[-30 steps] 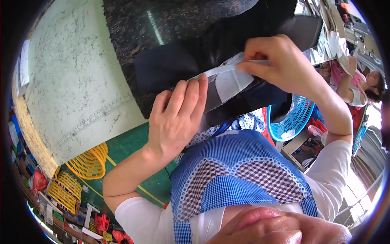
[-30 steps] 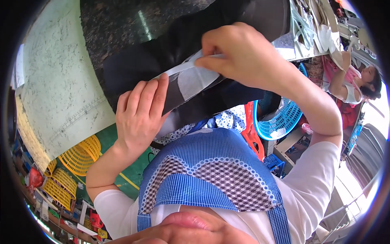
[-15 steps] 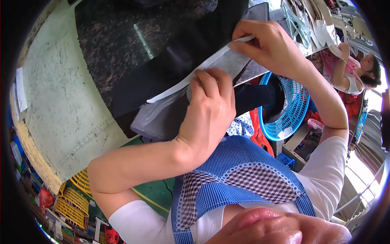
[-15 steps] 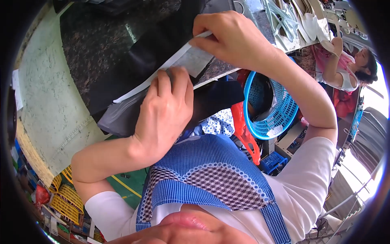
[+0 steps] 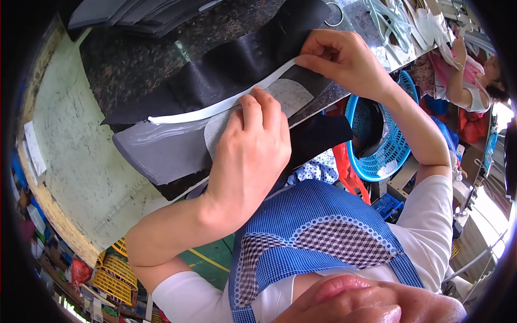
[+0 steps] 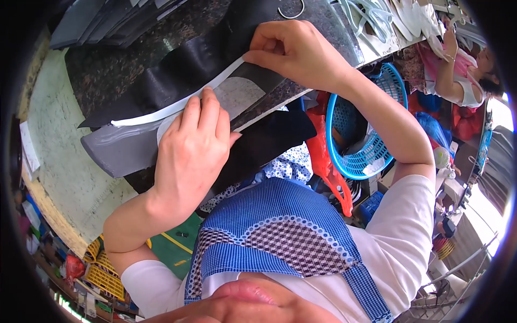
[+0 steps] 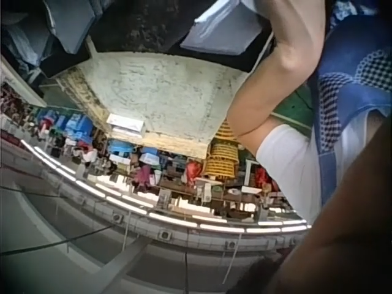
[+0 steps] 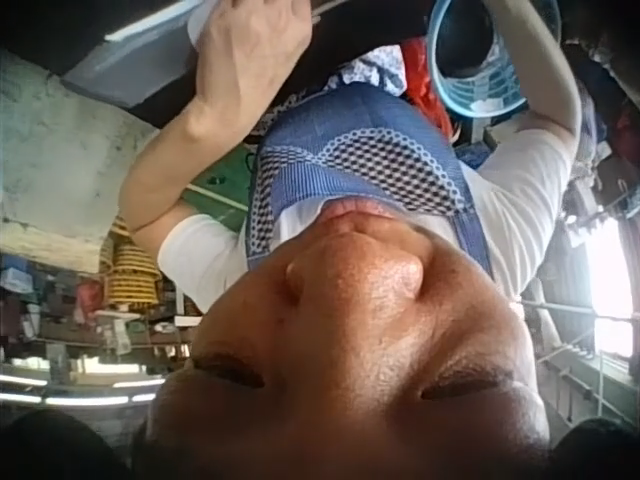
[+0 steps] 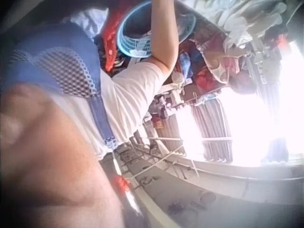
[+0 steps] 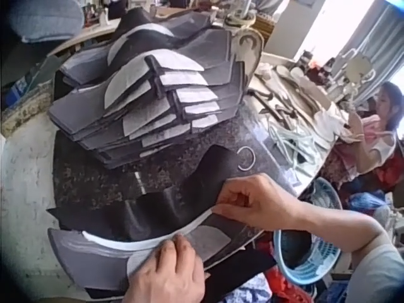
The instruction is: The recorder is applying white reinforcement or adhesive strips to black shoe upper components at a manufacturing workbench.
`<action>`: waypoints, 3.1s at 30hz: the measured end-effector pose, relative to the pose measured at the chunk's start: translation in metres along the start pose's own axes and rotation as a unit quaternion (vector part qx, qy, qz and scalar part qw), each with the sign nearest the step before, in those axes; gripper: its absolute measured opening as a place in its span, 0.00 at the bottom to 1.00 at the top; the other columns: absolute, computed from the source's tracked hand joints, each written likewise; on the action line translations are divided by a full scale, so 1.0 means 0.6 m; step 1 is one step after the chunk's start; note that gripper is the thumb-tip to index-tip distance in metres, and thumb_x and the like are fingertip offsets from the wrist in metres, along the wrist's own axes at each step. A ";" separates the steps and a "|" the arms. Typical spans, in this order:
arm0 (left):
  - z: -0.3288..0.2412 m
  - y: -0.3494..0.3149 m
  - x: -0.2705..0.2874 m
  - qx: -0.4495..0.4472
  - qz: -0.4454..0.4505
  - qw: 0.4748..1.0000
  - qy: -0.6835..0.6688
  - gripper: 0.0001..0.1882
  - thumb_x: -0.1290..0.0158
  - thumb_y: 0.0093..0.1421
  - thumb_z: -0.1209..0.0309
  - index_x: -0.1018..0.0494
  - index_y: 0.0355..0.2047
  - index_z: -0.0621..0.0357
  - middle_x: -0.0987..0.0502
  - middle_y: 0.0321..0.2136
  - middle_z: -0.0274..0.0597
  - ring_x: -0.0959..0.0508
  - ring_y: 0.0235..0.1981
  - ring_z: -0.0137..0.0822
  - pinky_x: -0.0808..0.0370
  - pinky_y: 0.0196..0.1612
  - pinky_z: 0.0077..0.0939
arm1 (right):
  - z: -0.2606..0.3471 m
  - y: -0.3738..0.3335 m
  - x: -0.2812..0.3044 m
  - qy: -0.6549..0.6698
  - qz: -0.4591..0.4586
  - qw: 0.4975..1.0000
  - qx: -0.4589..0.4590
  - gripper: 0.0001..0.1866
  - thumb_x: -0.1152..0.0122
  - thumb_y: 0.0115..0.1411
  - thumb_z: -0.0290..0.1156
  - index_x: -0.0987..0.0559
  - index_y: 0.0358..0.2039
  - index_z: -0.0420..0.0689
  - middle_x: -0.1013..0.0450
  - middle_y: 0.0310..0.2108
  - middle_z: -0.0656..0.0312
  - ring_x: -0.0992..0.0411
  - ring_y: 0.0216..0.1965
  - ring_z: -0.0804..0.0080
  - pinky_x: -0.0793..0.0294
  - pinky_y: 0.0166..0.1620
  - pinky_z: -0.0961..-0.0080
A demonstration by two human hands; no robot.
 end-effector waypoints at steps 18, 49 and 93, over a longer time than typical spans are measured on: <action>0.148 0.088 -0.020 0.123 -0.105 0.964 -0.209 0.37 0.35 0.60 0.57 0.36 0.64 0.57 0.31 0.60 0.58 0.26 0.58 0.59 0.27 0.59 0.47 | 0.011 -0.070 -0.049 -0.297 -0.135 0.923 0.205 0.28 0.32 0.59 0.34 0.25 0.59 0.39 0.34 0.35 0.61 0.27 0.34 0.67 0.22 0.30 0.71; -0.043 0.014 -0.002 0.067 -0.050 0.980 0.179 0.06 0.46 0.65 0.73 0.33 0.31 0.51 0.14 0.36 0.47 0.14 0.29 0.27 0.28 0.21 0.16 | -0.012 -0.067 0.015 -0.285 -0.082 0.902 0.315 0.25 0.35 0.42 0.28 0.15 0.45 0.40 0.20 0.53 0.60 0.25 0.55 0.56 0.25 0.55 0.58; 0.151 -0.217 0.001 -0.068 -0.031 0.997 -0.003 0.22 0.44 0.54 0.75 0.20 0.51 0.66 0.19 0.47 0.45 0.19 0.52 0.42 0.20 0.56 0.38 | 0.161 0.004 -0.152 -0.207 0.175 0.867 0.419 0.31 0.42 0.56 0.32 0.24 0.62 0.40 0.32 0.68 0.66 0.29 0.42 0.66 0.21 0.45 0.70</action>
Point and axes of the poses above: each hand's wrist, its own y-axis towards the middle knuckle, its own x-axis out of the back of the hand, z = x × y, the point moved 4 cm from there along y, towards the middle knuckle
